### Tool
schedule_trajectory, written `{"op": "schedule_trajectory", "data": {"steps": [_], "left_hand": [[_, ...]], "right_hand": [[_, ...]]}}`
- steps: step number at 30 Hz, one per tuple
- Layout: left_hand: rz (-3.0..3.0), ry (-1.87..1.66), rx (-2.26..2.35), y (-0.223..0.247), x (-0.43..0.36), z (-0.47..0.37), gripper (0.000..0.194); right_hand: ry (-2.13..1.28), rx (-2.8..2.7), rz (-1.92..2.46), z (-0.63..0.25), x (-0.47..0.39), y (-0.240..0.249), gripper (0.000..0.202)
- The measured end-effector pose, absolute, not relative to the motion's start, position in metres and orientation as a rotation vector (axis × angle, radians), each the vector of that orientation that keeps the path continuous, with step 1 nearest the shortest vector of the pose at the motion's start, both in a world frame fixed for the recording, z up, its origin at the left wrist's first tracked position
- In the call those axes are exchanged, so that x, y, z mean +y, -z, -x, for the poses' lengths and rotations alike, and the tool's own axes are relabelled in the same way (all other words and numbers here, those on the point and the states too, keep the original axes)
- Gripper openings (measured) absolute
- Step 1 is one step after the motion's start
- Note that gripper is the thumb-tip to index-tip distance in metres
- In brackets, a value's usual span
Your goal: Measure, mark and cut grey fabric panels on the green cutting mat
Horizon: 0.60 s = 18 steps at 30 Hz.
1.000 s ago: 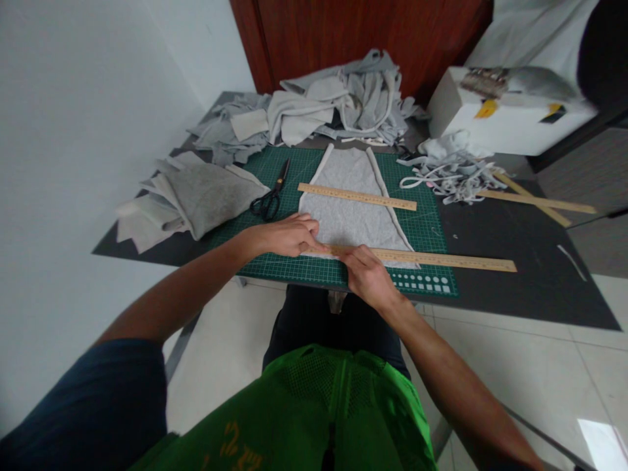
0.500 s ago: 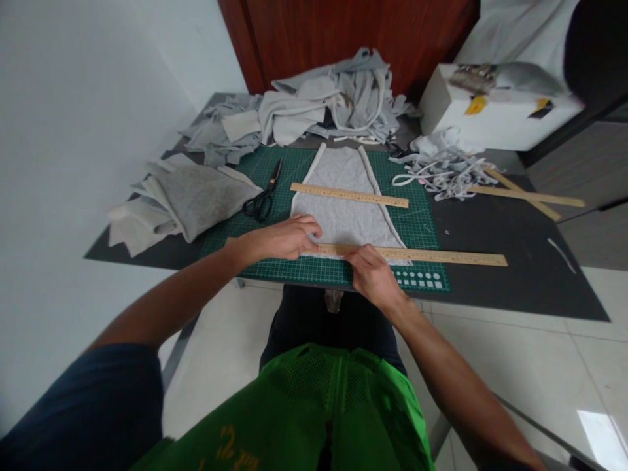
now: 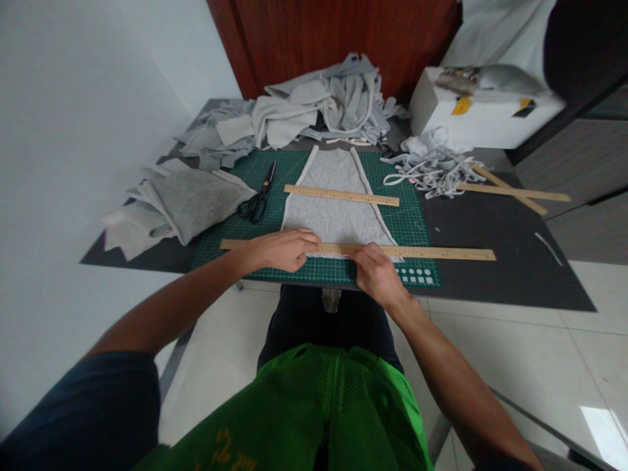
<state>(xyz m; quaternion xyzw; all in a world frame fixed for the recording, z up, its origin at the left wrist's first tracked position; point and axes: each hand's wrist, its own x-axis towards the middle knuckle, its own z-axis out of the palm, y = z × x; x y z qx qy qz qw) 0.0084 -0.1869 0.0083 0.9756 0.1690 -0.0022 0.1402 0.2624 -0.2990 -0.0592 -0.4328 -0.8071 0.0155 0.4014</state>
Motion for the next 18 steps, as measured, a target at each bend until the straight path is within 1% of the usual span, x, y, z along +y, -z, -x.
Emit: {"op": "schedule_trajectory", "data": {"steps": [2, 5, 8, 13, 18], "left_hand": [[-2.830, 0.031, 0.431, -0.008, -0.190, -0.009, 0.041], [-2.845, 0.027, 0.480, -0.009, -0.198, -0.011, 0.054], [-2.866, 0.054, 0.526, -0.010, -0.206, -0.014, 0.059], [-2.886, 0.116, 0.624, -0.011, -0.213, -0.021, 0.047], [-2.863, 0.055, 0.590, -0.008, -0.216, -0.034, 0.035]], "right_hand": [[-0.046, -2.025, 1.112, -0.264, -0.300, 0.059, 0.040], [-0.051, -2.025, 1.101, -0.256, -0.297, 0.059, 0.039], [-0.060, -2.039, 1.079, -0.253, -0.295, 0.059, 0.039], [-0.036, -2.013, 1.120, -0.276, -0.299, 0.061, 0.038], [-0.046, -2.006, 1.144, -0.278, -0.301, 0.060, 0.038]]}}
